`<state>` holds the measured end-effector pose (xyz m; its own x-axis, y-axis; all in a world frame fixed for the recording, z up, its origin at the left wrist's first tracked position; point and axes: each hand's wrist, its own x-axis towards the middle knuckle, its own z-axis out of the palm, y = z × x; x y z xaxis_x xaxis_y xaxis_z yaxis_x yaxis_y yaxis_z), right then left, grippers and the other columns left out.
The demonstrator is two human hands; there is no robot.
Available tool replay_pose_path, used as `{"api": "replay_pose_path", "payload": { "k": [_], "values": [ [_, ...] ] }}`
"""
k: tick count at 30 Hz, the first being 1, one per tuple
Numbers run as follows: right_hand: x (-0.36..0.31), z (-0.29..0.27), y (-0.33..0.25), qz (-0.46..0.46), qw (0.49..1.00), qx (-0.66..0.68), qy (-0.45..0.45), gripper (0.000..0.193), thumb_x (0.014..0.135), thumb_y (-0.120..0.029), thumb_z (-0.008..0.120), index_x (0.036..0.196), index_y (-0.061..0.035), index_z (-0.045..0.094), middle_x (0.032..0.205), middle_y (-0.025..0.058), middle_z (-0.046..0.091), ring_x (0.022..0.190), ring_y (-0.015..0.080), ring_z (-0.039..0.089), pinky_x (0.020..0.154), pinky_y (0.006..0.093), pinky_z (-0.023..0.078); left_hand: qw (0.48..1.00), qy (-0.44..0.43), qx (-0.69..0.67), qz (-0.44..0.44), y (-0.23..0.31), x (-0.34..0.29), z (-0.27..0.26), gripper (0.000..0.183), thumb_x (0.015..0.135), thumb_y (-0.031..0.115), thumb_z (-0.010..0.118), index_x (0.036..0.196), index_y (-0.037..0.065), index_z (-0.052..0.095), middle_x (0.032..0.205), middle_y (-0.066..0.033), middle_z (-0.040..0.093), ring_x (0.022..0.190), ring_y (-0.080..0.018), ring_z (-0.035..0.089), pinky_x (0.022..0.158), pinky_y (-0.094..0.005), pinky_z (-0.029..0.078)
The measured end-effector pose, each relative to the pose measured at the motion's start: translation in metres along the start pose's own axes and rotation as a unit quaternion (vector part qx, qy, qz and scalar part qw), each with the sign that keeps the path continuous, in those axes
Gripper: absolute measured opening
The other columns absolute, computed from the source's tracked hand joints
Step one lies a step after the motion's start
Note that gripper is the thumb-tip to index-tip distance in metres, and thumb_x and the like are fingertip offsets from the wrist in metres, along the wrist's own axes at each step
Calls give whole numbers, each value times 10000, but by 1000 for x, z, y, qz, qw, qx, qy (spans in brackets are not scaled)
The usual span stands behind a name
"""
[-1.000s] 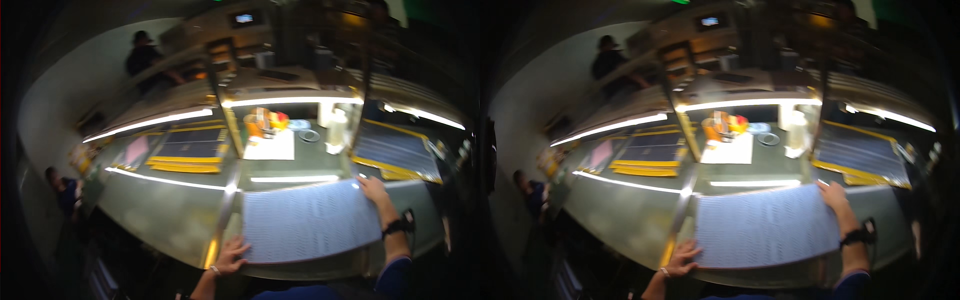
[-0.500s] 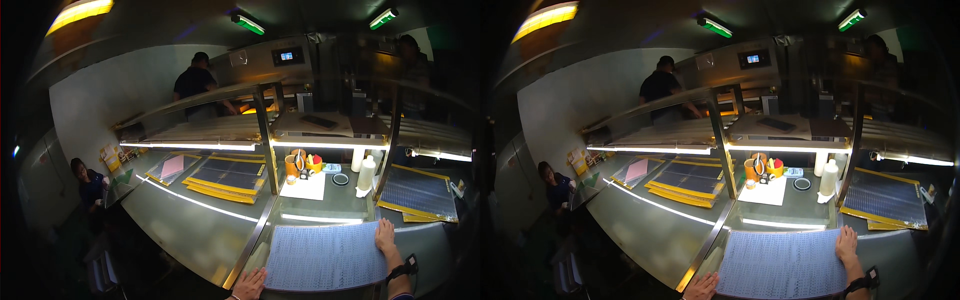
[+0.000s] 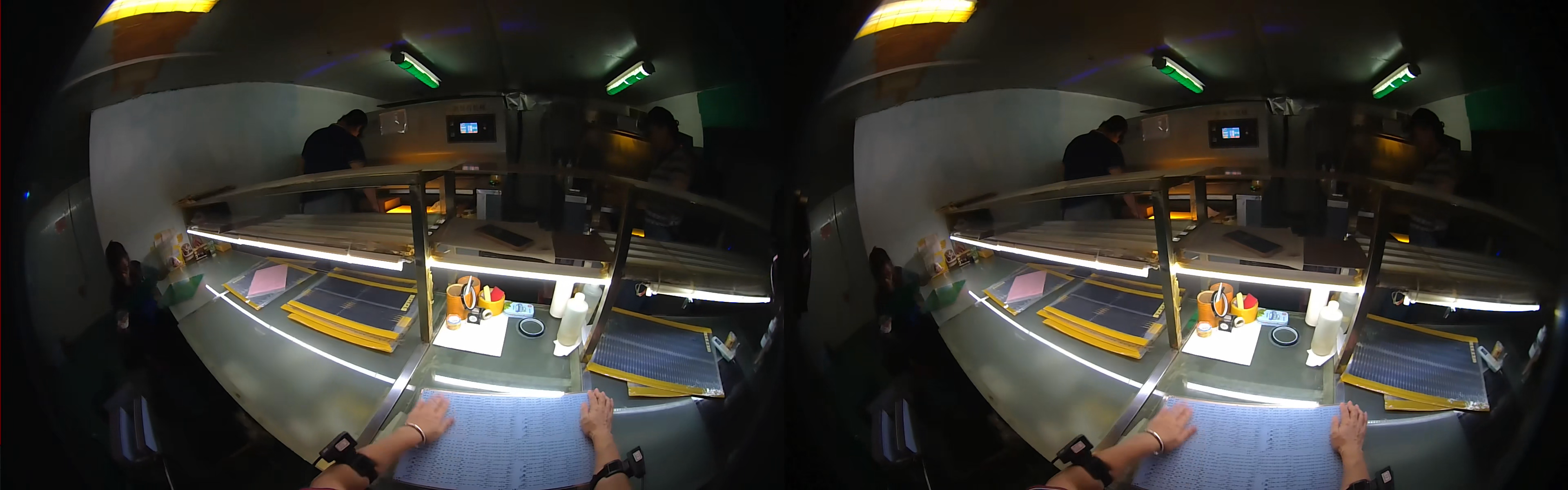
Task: Checking a logbook binder and transferring large flat material sheets between a rack and a workstation.
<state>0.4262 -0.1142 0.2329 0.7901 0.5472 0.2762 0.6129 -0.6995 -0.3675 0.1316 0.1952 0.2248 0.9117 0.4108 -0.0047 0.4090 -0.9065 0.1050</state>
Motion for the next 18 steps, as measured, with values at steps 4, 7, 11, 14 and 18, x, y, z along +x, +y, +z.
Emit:
{"api": "replay_pose_path", "payload": {
  "k": [4, 7, 11, 14, 18],
  "values": [
    [2, 10, 7, 2, 1000, 5, 16, 490, 844, -306, 434, 1256, -43, 442, 1338, 145, 375, 1269, 308, 276, 1086, 427, 125, 989, 133, -10, -57, -23, 18, 12, 582, 919, 395, 307, 1323, -24, 298, 1398, -189, 279, 1310, -285, 246, 1076, -397, 186],
    [3, 10, 4, -3, 1000, 4, 30, 484, 836, -305, 448, 1243, -43, 455, 1324, 134, 396, 1260, 304, 293, 1085, 430, 132, 978, 203, -5, -49, -23, 15, 19, 529, 908, 340, 344, 1285, -31, 359, 1360, -204, 338, 1285, -291, 299, 1069, -385, 215],
    [4, 6, -3, 5, 999, 19, 45, 470, 812, -298, 505, 1210, -47, 496, 1307, 142, 409, 1248, 309, 308, 1078, 428, 153, 970, 228, -56, -62, -24, 15, 20, 459, 867, 271, 420, 1203, -41, 443, 1279, -214, 433, 1218, -308, 394, 1029, -373, 293],
    [2, 6, 11, 20, 992, 112, 57, 518, 750, -337, 598, 1175, -49, 533, 1282, 174, 422, 1235, 333, 315, 1067, 437, 174, 954, 296, -34, -46, -19, 16, 20, 340, 828, 208, 466, 1051, -42, 522, 1128, -220, 535, 1108, -320, 487, 960, -368, 372],
    [-36, -28, 27, 38, 999, 32, -4, 656, 663, -433, 689, 1190, -75, 534, 1307, 218, 369, 1237, 363, 305, 1051, 478, 178, 961, 263, -56, -59, -18, 16, 10, 279, 807, 213, 475, 961, -10, 542, 1003, -185, 560, 1032, -301, 518, 908, -381, 400]
  ]
}}
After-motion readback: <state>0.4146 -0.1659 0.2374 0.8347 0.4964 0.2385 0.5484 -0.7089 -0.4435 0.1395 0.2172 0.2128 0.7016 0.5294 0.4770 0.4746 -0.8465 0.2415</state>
